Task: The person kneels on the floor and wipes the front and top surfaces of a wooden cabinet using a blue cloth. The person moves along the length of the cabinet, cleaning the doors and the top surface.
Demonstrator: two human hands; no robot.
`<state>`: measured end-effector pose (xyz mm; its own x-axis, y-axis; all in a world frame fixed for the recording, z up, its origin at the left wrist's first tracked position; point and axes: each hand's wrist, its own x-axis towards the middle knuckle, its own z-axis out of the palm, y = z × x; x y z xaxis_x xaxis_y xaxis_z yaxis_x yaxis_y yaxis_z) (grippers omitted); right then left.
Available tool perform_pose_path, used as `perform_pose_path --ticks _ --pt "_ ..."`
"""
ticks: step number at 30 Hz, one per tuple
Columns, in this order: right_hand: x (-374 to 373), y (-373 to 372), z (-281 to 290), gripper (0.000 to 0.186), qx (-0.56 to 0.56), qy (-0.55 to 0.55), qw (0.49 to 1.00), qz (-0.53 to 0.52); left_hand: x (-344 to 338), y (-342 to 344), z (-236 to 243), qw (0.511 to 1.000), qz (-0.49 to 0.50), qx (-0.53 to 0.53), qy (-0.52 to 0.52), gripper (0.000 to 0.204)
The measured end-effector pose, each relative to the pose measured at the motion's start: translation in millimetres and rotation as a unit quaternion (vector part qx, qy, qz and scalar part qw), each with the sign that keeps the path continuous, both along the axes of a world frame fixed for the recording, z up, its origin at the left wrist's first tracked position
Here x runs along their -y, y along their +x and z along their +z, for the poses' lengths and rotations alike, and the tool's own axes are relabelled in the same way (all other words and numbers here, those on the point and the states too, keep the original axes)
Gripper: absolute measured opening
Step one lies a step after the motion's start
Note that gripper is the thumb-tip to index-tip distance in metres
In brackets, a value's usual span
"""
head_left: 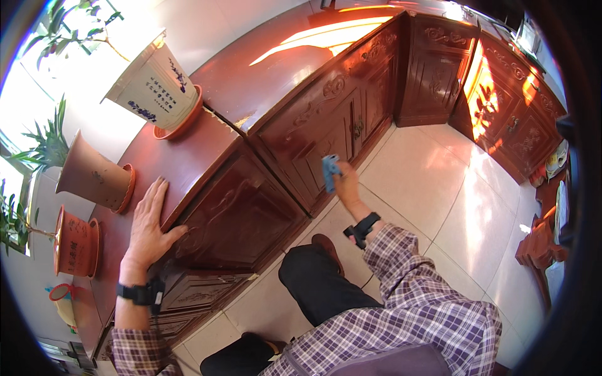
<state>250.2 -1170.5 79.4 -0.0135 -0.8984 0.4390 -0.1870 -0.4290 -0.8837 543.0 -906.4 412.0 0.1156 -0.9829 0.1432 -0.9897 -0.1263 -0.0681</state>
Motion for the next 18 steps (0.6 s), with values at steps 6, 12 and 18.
perform_pose_path --ticks 6,12,18 --pt "117 -32 23 0.020 0.069 0.014 0.988 -0.140 -12 7 -2 1.000 0.008 0.013 -0.015 0.091" --pt "167 7 54 0.023 0.048 0.089 0.973 -0.210 -10 3 -1 1.000 0.009 0.020 -0.022 0.089" --pt "81 55 47 0.026 0.148 0.071 0.974 -0.153 -10 3 -2 0.999 0.003 0.016 -0.035 0.087"
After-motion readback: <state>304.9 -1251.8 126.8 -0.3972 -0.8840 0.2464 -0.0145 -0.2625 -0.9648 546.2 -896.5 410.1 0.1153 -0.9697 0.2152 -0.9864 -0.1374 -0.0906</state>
